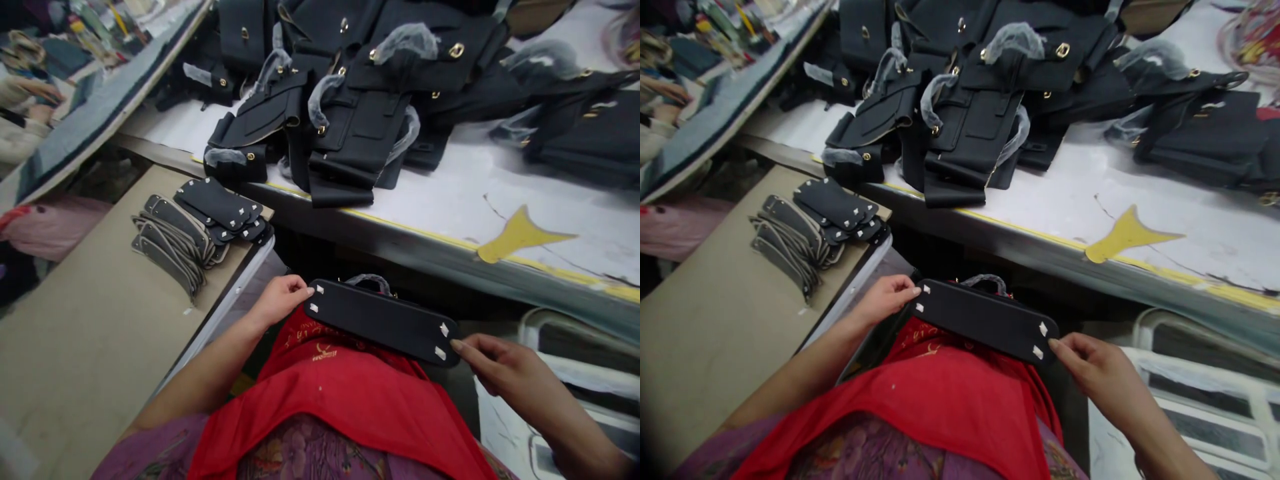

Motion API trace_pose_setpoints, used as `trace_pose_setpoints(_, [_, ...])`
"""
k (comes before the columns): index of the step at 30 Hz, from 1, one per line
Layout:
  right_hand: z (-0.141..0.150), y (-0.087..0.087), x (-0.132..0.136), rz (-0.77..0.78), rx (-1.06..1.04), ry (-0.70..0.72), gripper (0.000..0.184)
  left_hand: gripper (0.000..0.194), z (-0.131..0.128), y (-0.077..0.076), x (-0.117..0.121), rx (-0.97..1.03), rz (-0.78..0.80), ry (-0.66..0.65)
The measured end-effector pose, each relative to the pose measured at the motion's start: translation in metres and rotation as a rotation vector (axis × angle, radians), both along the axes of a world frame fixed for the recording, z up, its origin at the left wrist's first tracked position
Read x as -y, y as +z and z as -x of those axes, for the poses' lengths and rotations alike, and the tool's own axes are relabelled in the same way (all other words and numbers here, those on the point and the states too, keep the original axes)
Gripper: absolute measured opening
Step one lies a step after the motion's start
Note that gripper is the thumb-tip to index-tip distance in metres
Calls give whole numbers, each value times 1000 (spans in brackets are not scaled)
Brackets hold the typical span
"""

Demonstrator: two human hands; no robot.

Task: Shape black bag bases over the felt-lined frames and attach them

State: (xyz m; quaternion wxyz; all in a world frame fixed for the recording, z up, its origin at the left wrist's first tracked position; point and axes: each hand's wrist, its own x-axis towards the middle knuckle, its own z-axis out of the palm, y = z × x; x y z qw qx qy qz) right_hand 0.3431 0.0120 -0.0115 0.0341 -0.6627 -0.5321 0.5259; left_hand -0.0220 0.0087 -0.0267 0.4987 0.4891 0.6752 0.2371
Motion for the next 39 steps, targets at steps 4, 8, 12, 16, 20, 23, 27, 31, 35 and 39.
trace_pose_setpoints(4, [0, 1, -1, 50, -3, 11, 46, 31, 3, -4, -3, -7, -16, -23])
trace_pose_setpoints(8, [1, 4, -3, 70, 6, 28, 43, 29, 5, -4, -6, -36, -17, -51])
trace_pose_setpoints(12, [3, 6, -2, 89, -3, 2, 44, 29, 6, -2, -8, -25, -4, -56])
trace_pose_setpoints(16, [0, 4, -1, 83, -18, 6, 45, 29, 7, -1, -8, -33, 4, -46])
trace_pose_setpoints(20, [0, 2, -2, 68, -23, 3, 46, 29, 6, -2, -10, -117, -43, -85])
trace_pose_setpoints(23, [3, 1, -2, 44, -32, -32, 45, 30, 3, -1, -10, -224, -68, -161])
trace_pose_setpoints(27, [6, 3, 0, -10, -62, -78, 40, 34, 3, 2, -14, -393, -57, -306])
trace_pose_setpoints(31, [1, 3, 0, -53, -83, -110, 33, 35, 6, 11, -25, -606, -109, -510])
trace_pose_setpoints(35, [-4, 3, 4, -79, -102, -111, 30, 35, -30, 28, -28, -672, -432, -637])
trace_pose_setpoints(39, [-8, -3, 7, -121, -128, -105, 30, 60, -114, 26, -18, -465, -651, -834])
